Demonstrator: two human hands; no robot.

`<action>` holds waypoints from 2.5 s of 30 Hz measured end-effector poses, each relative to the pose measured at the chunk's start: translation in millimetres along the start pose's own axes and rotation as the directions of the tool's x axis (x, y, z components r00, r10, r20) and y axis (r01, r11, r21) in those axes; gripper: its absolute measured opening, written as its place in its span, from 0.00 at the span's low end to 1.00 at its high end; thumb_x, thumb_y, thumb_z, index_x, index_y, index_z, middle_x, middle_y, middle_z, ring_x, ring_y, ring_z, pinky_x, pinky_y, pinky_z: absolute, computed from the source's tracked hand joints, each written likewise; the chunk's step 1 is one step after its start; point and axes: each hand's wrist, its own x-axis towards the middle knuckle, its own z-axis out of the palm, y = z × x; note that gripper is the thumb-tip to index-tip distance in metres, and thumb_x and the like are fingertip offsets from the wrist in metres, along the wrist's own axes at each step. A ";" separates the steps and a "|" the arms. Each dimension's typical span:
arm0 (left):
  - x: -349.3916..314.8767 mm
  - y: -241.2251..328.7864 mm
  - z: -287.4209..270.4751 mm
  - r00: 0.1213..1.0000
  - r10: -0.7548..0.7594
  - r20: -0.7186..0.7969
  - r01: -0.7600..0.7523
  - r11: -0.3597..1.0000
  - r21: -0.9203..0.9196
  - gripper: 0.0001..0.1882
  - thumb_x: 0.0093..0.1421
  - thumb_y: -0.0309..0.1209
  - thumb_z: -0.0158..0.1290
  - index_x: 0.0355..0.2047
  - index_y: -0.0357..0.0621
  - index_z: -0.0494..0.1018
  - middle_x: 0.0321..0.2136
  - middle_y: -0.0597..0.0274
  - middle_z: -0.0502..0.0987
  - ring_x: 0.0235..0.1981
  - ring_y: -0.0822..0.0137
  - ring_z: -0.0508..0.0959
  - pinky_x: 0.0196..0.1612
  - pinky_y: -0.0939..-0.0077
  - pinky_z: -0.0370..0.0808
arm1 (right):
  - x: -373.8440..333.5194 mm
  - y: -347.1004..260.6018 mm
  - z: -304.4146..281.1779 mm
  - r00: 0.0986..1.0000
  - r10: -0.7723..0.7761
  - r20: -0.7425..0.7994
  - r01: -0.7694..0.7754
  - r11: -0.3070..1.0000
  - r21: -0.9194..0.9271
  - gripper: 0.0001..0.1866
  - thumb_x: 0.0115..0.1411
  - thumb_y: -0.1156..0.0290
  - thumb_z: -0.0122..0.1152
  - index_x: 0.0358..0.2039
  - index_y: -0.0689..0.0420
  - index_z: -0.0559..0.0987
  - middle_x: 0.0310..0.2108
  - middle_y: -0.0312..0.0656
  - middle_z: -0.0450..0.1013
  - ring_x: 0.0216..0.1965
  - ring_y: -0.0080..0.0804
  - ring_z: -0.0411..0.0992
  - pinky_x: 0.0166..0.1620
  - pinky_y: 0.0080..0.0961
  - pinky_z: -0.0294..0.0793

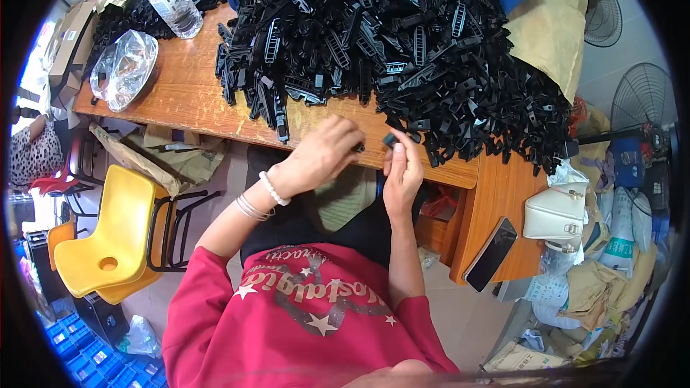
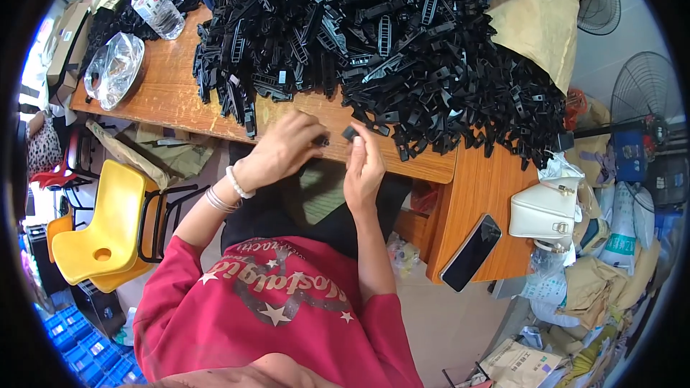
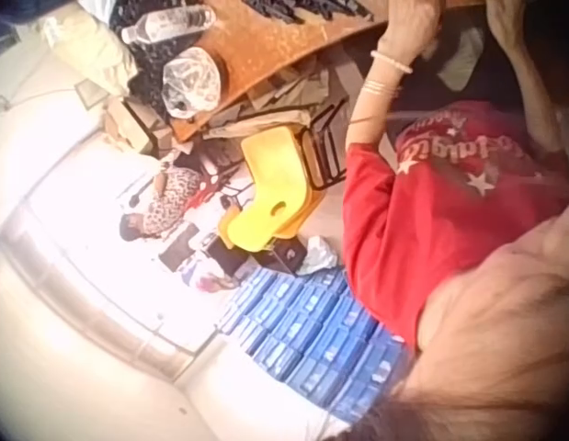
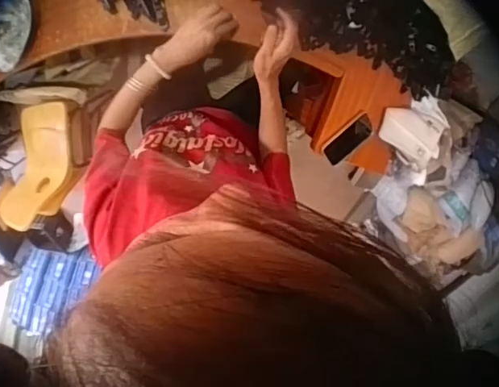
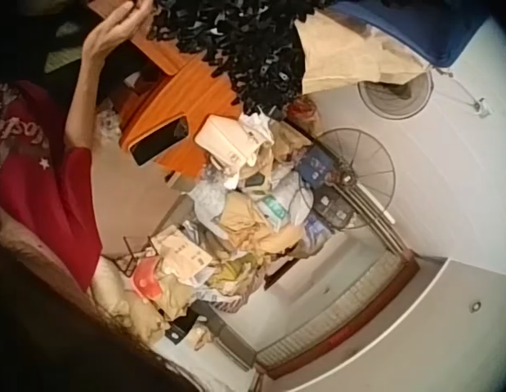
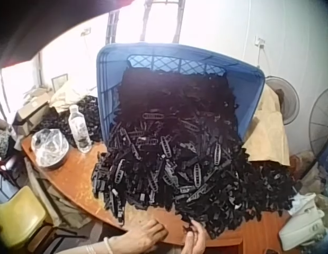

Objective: Inspect and sort small black plastic clips/fasteners from a bin at a workbench.

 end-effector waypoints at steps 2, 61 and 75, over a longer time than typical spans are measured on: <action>-7.0 -6.1 -7.7 0.993 -0.100 -0.057 0.102 0.995 0.023 0.18 0.53 0.24 0.61 0.44 0.34 0.73 0.42 0.51 0.72 0.46 0.50 0.72 0.50 0.61 0.72 | 0.4 -2.8 -3.4 0.986 0.080 0.146 -0.091 0.993 0.069 0.17 0.69 0.75 0.53 0.57 0.65 0.75 0.33 0.36 0.75 0.23 0.17 0.66 0.28 0.16 0.67; -8.5 -17.9 -10.9 0.989 -0.143 -0.019 0.144 0.990 0.002 0.15 0.53 0.24 0.62 0.42 0.37 0.76 0.39 0.55 0.73 0.42 0.52 0.72 0.48 0.62 0.72 | 10.9 -18.4 -8.1 0.943 0.158 0.294 -0.164 0.986 -0.004 0.27 0.68 0.79 0.51 0.68 0.63 0.64 0.35 0.33 0.70 0.28 0.14 0.63 0.33 0.12 0.66; -10.0 -30.3 -12.6 0.993 -0.094 0.066 0.098 0.994 -0.051 0.14 0.50 0.21 0.61 0.40 0.36 0.78 0.39 0.56 0.76 0.41 0.53 0.73 0.46 0.63 0.73 | 12.2 -9.5 1.7 0.966 -0.052 0.254 0.118 0.960 -0.254 0.16 0.51 0.82 0.70 0.42 0.66 0.84 0.31 0.44 0.71 0.34 0.34 0.70 0.37 0.28 0.71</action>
